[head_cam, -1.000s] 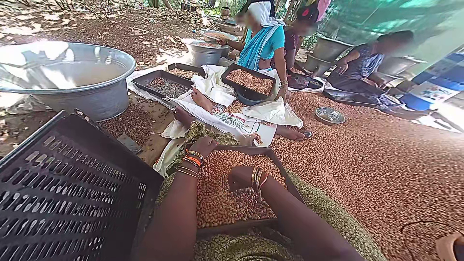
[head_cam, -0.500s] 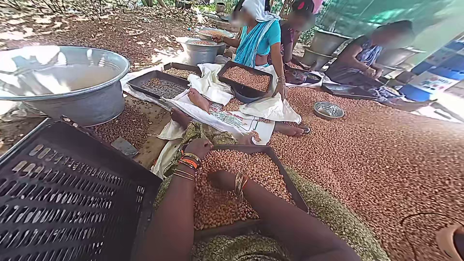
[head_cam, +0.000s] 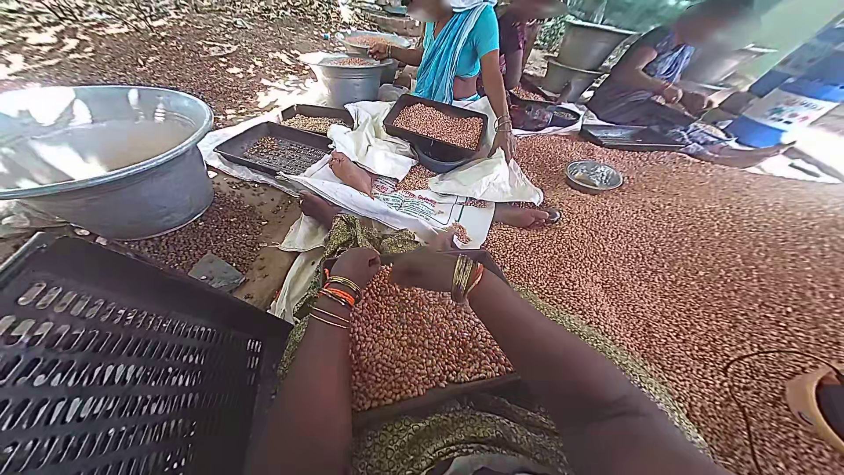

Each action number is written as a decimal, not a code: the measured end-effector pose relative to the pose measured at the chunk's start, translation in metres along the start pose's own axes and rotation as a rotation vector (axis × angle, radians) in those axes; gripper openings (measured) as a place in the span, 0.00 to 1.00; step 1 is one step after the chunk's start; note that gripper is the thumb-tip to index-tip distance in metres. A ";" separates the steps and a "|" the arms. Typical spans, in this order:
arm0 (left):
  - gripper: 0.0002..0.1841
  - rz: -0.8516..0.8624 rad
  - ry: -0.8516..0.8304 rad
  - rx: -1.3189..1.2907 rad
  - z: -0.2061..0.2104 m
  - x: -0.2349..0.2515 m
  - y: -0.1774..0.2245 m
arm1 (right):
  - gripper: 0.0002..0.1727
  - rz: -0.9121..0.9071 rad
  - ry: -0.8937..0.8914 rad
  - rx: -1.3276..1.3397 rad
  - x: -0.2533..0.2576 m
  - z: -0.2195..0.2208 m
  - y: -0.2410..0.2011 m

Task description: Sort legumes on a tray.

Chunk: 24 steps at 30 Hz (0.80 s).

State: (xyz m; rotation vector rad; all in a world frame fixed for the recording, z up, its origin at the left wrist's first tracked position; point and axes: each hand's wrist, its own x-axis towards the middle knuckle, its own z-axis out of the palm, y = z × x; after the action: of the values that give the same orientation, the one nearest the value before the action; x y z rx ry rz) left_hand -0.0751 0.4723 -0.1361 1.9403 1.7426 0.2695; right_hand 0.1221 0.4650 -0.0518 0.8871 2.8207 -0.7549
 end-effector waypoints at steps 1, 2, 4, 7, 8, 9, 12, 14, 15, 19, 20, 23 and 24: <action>0.14 0.033 0.024 -0.020 0.003 0.000 -0.003 | 0.15 -0.106 0.263 0.295 0.004 -0.002 -0.008; 0.14 0.033 0.011 -0.023 0.003 -0.001 -0.001 | 0.22 -0.188 0.431 0.555 0.008 -0.003 -0.016; 0.16 0.069 -0.019 -0.023 0.004 -0.001 0.003 | 0.21 -0.180 0.574 0.644 0.011 -0.001 -0.019; 0.21 0.191 -0.074 0.056 0.019 0.005 0.010 | 0.12 0.081 0.345 0.296 -0.002 0.017 0.013; 0.21 0.205 -0.122 0.110 0.023 0.008 0.015 | 0.14 0.164 0.207 0.205 -0.009 0.026 0.028; 0.21 0.198 -0.168 0.168 0.026 0.010 0.021 | 0.14 0.232 0.094 0.123 -0.017 0.037 0.045; 0.17 0.166 -0.308 0.297 0.034 0.012 0.035 | 0.13 0.367 -0.051 0.013 -0.048 0.072 0.087; 0.18 0.146 -0.424 0.400 0.035 0.009 0.041 | 0.12 0.376 0.002 0.092 -0.067 0.090 0.101; 0.19 0.116 -0.488 0.459 0.033 0.006 0.045 | 0.12 0.384 0.046 0.128 -0.073 0.095 0.103; 0.19 -0.051 -0.477 0.506 0.028 -0.016 0.048 | 0.13 0.359 0.113 0.139 -0.083 0.103 0.105; 0.19 -0.071 -0.409 0.458 0.027 -0.022 0.048 | 0.14 0.359 0.095 0.129 -0.083 0.102 0.105; 0.17 0.032 -0.289 0.338 0.025 -0.033 0.056 | 0.15 0.376 0.061 0.147 -0.078 0.103 0.106; 0.14 0.126 -0.318 0.313 0.028 -0.034 0.060 | 0.15 0.380 0.076 0.184 -0.078 0.105 0.109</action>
State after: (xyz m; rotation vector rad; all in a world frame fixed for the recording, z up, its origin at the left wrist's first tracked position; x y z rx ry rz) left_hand -0.0153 0.4297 -0.1233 2.1733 1.5245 -0.2738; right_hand 0.2411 0.4522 -0.1729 1.4540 2.5492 -0.9451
